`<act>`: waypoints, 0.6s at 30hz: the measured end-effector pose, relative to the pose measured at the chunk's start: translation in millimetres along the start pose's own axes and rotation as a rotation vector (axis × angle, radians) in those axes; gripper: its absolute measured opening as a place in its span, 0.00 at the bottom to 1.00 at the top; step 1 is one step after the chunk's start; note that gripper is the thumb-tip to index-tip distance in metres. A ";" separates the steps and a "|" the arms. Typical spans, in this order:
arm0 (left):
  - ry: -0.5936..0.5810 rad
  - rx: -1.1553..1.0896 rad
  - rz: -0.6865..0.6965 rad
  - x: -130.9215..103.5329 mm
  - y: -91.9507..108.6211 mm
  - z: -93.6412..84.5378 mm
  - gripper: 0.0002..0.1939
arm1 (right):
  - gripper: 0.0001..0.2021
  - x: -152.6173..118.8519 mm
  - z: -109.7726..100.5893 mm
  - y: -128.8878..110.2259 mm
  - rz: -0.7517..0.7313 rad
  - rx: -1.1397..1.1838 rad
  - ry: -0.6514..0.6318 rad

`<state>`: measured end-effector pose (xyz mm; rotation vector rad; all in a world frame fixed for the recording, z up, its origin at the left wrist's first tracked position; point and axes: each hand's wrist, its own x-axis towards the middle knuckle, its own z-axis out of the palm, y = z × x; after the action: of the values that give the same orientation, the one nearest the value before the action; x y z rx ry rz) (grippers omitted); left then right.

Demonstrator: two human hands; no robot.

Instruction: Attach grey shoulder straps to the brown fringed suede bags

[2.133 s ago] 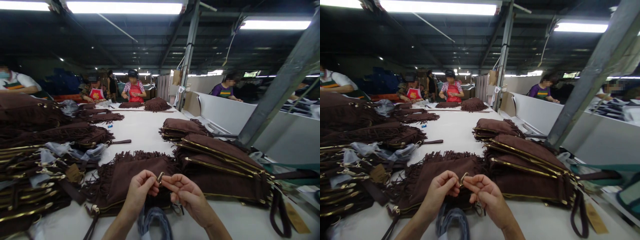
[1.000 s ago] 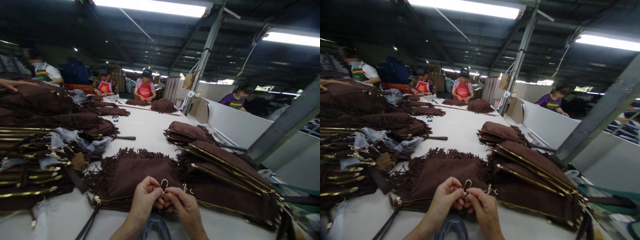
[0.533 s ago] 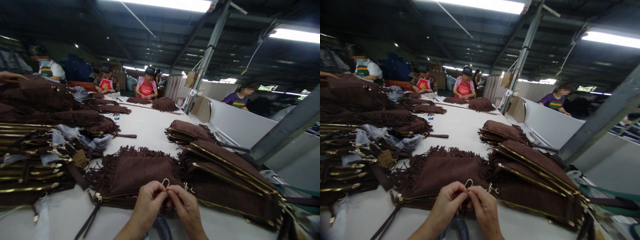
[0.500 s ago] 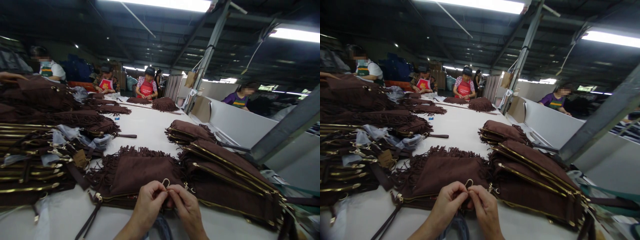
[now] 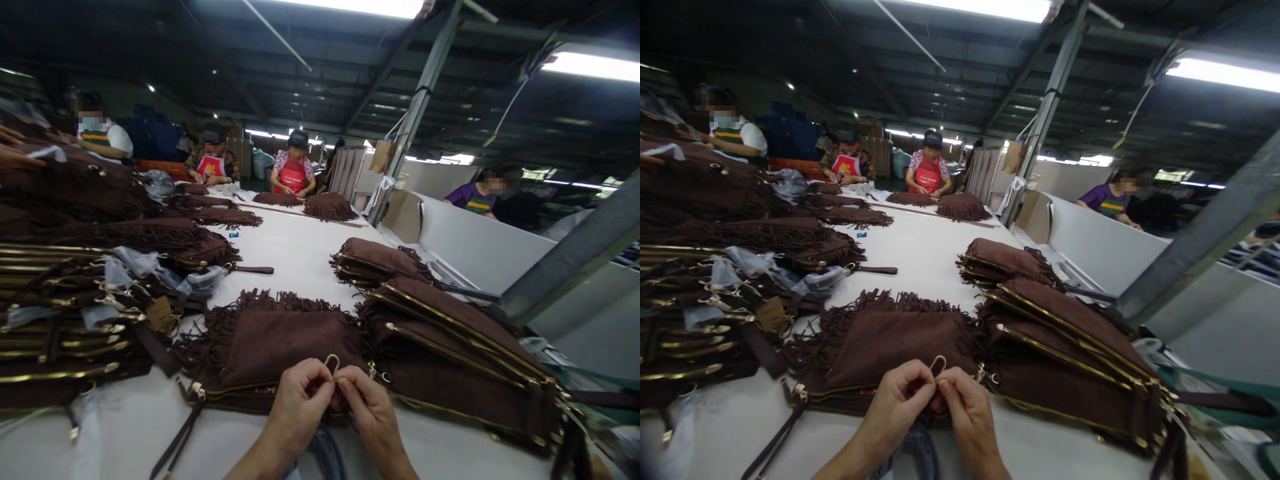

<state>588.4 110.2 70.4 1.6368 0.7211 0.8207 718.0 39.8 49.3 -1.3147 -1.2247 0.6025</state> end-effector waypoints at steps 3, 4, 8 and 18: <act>0.003 0.013 0.012 -0.3 -2.9 0.4 0.08 | 0.16 -0.7 -0.6 1.2 0.008 0.000 -0.017; 0.001 0.014 0.012 -0.4 -3.6 0.5 0.08 | 0.16 -0.7 -0.8 1.5 0.006 -0.007 -0.025; -0.003 0.047 0.025 -1.0 -3.4 1.3 0.09 | 0.16 0.6 -1.9 0.7 -0.040 -0.067 -0.041; 0.023 0.137 0.055 -0.3 -10.5 7.5 0.08 | 0.15 5.1 -2.9 1.7 -0.151 -0.242 -0.125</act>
<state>594.0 107.8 58.9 1.7786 0.7651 0.8459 722.7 43.6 49.9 -1.3847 -1.5225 0.4434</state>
